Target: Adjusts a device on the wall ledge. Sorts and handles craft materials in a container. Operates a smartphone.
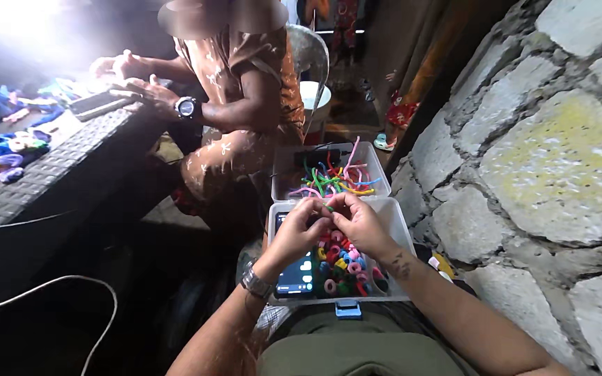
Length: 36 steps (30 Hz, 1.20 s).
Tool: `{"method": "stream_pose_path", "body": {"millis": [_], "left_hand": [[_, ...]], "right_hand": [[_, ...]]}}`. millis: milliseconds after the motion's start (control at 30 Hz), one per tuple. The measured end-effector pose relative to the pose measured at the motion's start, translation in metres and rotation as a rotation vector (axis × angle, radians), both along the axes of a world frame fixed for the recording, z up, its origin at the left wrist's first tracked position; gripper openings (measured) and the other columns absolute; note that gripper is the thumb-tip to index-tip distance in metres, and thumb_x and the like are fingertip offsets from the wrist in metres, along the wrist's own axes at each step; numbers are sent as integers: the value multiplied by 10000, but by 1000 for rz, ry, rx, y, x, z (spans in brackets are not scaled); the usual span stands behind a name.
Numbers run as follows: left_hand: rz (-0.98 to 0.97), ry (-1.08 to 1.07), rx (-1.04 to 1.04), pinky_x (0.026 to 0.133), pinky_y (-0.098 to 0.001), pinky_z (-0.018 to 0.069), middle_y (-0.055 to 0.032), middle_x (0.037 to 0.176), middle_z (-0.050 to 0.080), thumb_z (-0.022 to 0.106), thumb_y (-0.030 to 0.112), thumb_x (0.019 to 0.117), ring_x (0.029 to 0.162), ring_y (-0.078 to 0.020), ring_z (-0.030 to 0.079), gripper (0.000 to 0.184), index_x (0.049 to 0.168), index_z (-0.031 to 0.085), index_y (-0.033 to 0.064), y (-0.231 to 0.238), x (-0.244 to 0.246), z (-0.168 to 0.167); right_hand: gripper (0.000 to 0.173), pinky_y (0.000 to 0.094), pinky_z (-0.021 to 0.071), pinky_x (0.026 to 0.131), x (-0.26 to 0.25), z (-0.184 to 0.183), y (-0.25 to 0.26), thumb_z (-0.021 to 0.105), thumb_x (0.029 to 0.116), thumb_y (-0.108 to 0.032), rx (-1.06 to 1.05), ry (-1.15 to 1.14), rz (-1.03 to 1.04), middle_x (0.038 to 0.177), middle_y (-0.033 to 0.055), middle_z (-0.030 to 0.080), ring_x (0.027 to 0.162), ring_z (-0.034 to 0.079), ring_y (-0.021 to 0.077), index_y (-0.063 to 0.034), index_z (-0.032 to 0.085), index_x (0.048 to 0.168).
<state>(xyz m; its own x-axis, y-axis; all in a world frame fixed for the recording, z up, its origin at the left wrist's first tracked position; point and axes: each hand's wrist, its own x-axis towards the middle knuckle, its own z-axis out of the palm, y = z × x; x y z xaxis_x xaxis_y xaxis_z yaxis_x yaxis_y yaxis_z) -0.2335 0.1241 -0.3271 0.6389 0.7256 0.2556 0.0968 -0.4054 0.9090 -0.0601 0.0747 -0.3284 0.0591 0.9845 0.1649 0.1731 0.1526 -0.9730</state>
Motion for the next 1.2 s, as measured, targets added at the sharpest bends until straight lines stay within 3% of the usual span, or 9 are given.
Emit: {"method": "stream_pose_path", "body": {"millis": [100, 167, 333, 500, 633, 767, 967, 1100, 1200], "left_hand": [[44, -27, -28, 681, -210, 526, -26, 1010, 631, 516, 110, 1029, 755, -31, 599, 160, 1138, 578, 11, 0, -1, 0], [34, -44, -34, 660, -196, 506, -5, 1016, 644, 512, 125, 1035, 751, -19, 589, 242, 1247, 538, 11, 1, -2, 1], [41, -22, 113, 722, -166, 504, -11, 959, 624, 590, 148, 1010, 787, 3, 579, 154, 1051, 649, 12, -1, -2, -2], [34, -17, 325, 888, -225, 512, -134, 1148, 622, 526, 96, 1009, 1025, -101, 608, 174, 1056, 629, -35, -3, 2, -3], [74, -64, 208, 688, -159, 482, -36, 1014, 650, 485, 123, 1039, 765, 18, 562, 193, 1090, 608, -18, -3, -3, -1], [111, -97, 135, 608, -143, 462, 30, 820, 570, 516, 124, 1015, 650, 34, 516, 136, 1033, 593, 14, -4, -8, -1], [59, -53, 174, 762, -204, 514, -30, 1074, 598, 496, 159, 1037, 889, -35, 584, 193, 1007, 648, 44, 1, -8, -3], [-112, -385, -46, 609, -137, 449, 82, 1084, 634, 549, 278, 1036, 757, 46, 538, 261, 807, 627, 181, 8, -14, -9], [-328, -595, -232, 528, -118, 384, 111, 929, 704, 631, 403, 999, 621, 73, 498, 280, 784, 703, 239, 11, -18, -10]], "right_hand": [[187, 258, 591, 807, 1, 5, -3, 553, 987, -44, -22, 97, 22, 1069, 70, 659, 897, 676, 83, 13, 614, 1154], [175, 282, 608, 796, 4, 8, -4, 529, 965, -25, -19, 160, 82, 1039, 53, 660, 877, 682, 91, 10, 618, 1112], [233, 271, 585, 780, 1, 8, -5, 594, 939, 5, -82, 387, 82, 998, 22, 589, 861, 638, 85, -23, 509, 1154], [52, 266, 591, 724, 3, 17, -6, 562, 1016, -43, -243, 517, 155, 921, 23, 642, 777, 660, 96, -38, 563, 1068], [99, 247, 585, 741, 5, 21, -7, 578, 981, 8, -200, 444, 134, 928, 21, 665, 792, 661, 82, -21, 612, 1069], [132, 255, 587, 736, 7, 10, -7, 605, 969, 5, -70, 371, 112, 926, 24, 686, 772, 663, 82, -41, 656, 1082], [184, 269, 605, 748, 11, 9, -9, 566, 990, -18, 29, 309, 171, 975, 15, 681, 801, 674, 89, -71, 647, 1147], [125, 203, 552, 747, 11, 4, -7, 584, 976, -46, 168, -129, 132, 980, -10, 671, 830, 631, 19, -64, 690, 1041], [128, 213, 524, 758, 12, 0, -3, 571, 980, -73, 240, -307, 107, 990, 21, 626, 870, 601, 43, -68, 697, 996]]}}
